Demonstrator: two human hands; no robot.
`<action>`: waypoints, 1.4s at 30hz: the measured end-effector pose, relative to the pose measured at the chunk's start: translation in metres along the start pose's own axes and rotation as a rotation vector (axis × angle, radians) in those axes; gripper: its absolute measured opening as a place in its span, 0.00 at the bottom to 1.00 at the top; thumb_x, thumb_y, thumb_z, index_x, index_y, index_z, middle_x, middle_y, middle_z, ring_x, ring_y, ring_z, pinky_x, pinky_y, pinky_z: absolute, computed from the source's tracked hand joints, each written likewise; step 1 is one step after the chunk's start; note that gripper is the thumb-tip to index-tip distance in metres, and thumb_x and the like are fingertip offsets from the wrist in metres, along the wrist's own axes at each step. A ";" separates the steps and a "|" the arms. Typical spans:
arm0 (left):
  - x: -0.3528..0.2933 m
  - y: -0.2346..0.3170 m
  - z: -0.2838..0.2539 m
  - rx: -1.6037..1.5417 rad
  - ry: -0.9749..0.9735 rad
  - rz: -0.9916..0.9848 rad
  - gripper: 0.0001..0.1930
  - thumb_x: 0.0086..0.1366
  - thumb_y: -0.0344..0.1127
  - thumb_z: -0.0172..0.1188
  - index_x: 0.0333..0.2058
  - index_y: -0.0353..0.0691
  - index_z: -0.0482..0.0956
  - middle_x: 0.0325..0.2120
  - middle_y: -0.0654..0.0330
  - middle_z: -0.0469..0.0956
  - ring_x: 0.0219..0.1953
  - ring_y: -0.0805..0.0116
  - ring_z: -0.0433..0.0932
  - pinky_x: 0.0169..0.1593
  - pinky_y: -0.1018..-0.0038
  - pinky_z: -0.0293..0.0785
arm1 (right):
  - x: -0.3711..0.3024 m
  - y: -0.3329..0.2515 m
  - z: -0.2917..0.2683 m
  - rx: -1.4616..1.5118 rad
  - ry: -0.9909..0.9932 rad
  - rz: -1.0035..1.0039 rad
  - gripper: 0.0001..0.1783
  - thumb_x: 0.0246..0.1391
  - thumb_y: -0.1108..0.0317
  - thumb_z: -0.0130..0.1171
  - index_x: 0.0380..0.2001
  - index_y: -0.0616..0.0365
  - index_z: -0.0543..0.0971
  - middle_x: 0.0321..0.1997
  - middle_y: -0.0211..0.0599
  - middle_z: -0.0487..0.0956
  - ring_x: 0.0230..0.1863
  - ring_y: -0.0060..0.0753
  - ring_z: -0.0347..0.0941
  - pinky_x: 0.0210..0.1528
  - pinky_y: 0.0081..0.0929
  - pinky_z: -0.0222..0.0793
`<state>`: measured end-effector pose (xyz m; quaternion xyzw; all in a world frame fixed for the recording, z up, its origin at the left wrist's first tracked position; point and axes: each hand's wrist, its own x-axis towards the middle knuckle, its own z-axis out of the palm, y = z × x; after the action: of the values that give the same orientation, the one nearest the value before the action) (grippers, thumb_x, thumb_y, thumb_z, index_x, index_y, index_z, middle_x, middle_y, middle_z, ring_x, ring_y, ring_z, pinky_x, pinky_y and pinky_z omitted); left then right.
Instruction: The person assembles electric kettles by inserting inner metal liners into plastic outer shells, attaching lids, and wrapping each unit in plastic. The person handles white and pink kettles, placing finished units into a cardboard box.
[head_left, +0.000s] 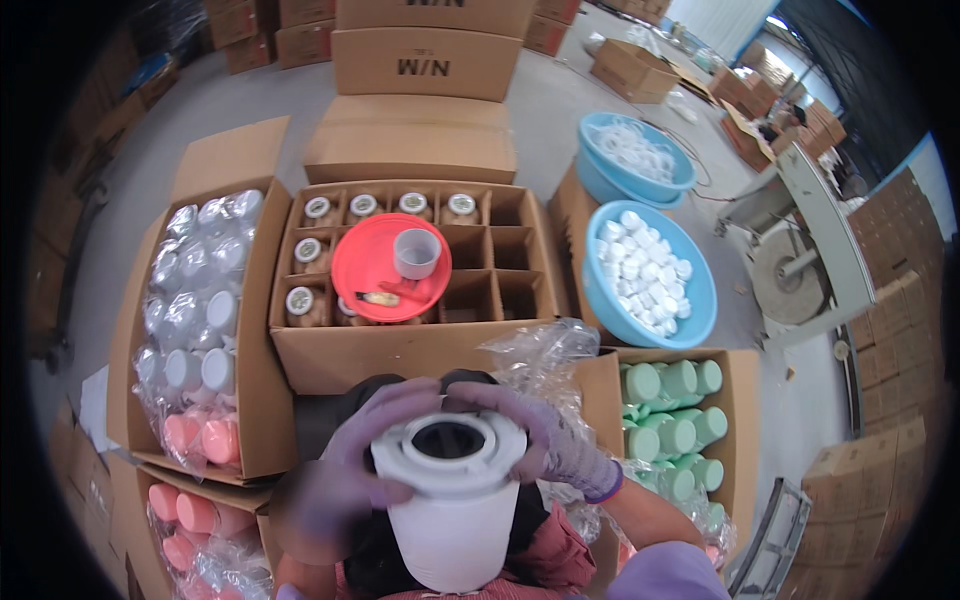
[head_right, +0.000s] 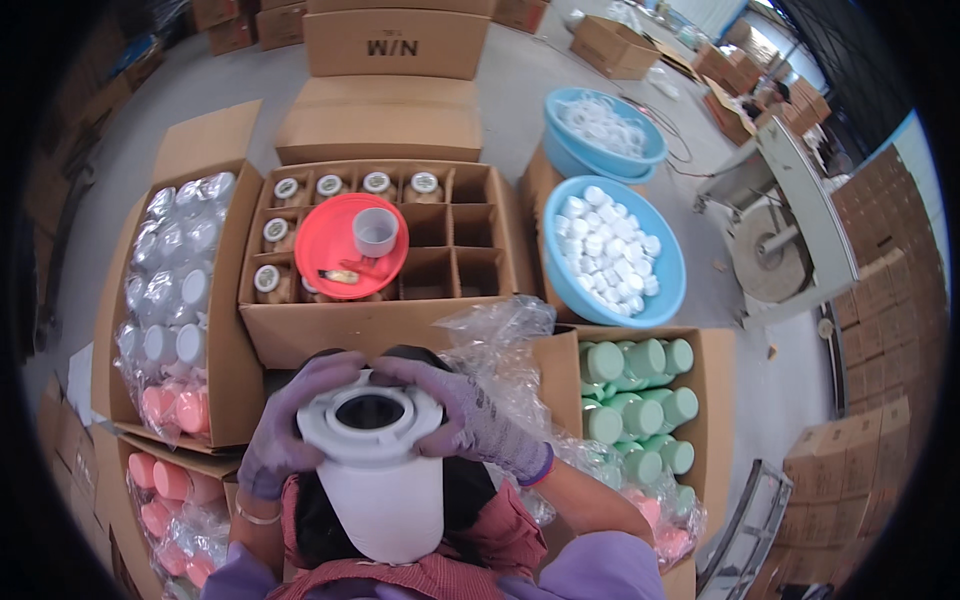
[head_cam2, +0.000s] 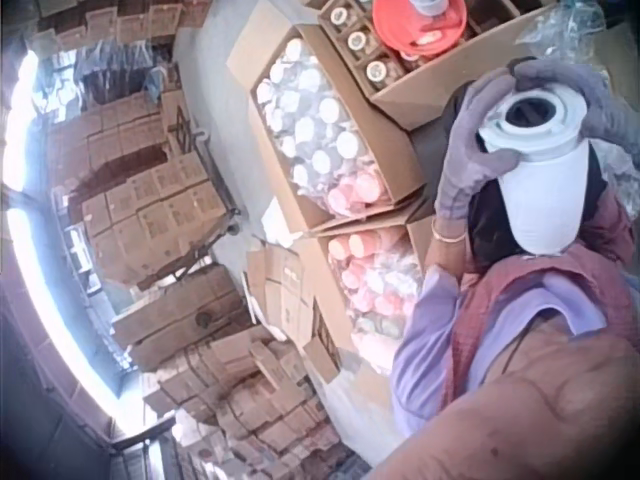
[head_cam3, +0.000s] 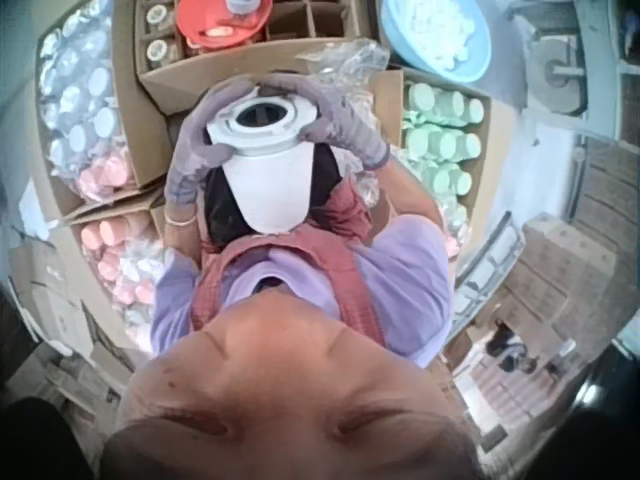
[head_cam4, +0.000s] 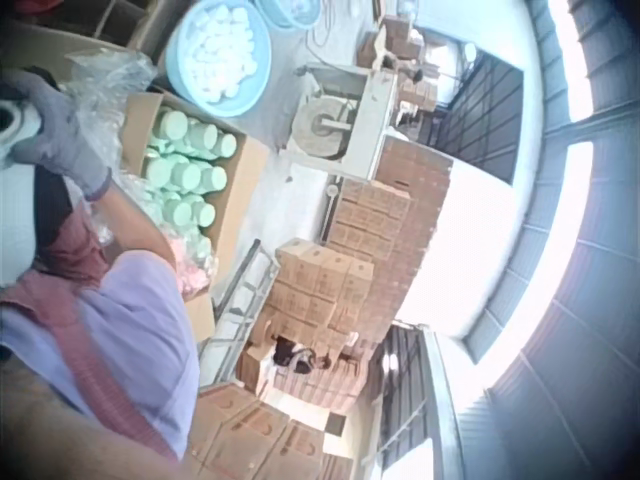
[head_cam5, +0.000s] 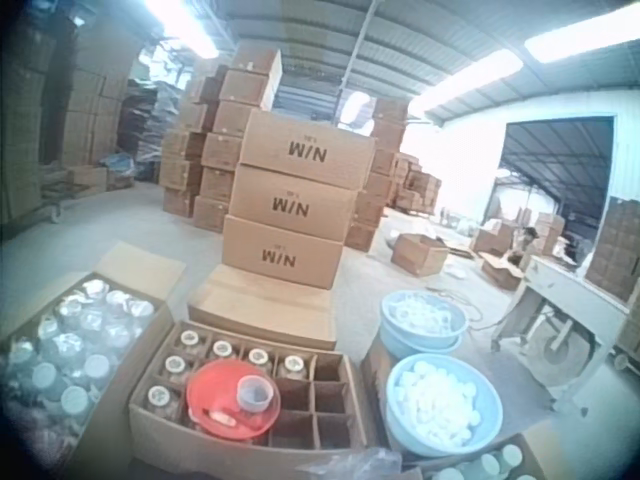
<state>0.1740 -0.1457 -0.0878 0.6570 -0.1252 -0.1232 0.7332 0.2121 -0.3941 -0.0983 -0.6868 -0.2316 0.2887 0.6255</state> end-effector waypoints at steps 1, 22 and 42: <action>0.007 0.000 -0.003 -0.169 0.020 -0.076 0.53 0.39 0.65 0.71 0.59 0.31 0.73 0.61 0.48 0.68 0.64 0.55 0.68 0.67 0.61 0.60 | 0.006 -0.002 -0.001 0.083 0.027 0.055 0.53 0.37 0.55 0.72 0.66 0.64 0.63 0.62 0.45 0.73 0.65 0.37 0.68 0.68 0.33 0.61; 0.072 0.020 -0.031 0.575 -0.009 0.557 0.36 0.46 0.59 0.73 0.45 0.34 0.82 0.47 0.50 0.80 0.51 0.48 0.78 0.63 0.52 0.64 | 0.098 0.016 -0.056 0.050 -0.201 -0.408 0.31 0.42 0.59 0.73 0.49 0.61 0.77 0.60 0.50 0.74 0.61 0.46 0.71 0.65 0.39 0.64; 0.180 -0.095 -0.097 0.838 0.844 0.389 0.35 0.45 0.10 0.44 0.55 0.34 0.75 0.47 0.41 0.74 0.47 0.44 0.77 0.52 0.64 0.73 | 0.350 0.195 -0.248 -1.128 0.568 0.021 0.26 0.50 0.57 0.66 0.53 0.48 0.76 0.51 0.46 0.74 0.50 0.55 0.73 0.53 0.47 0.72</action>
<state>0.3750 -0.1276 -0.1886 0.8459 0.0199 0.3422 0.4087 0.6277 -0.3577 -0.3162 -0.9631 -0.1662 -0.0651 0.2015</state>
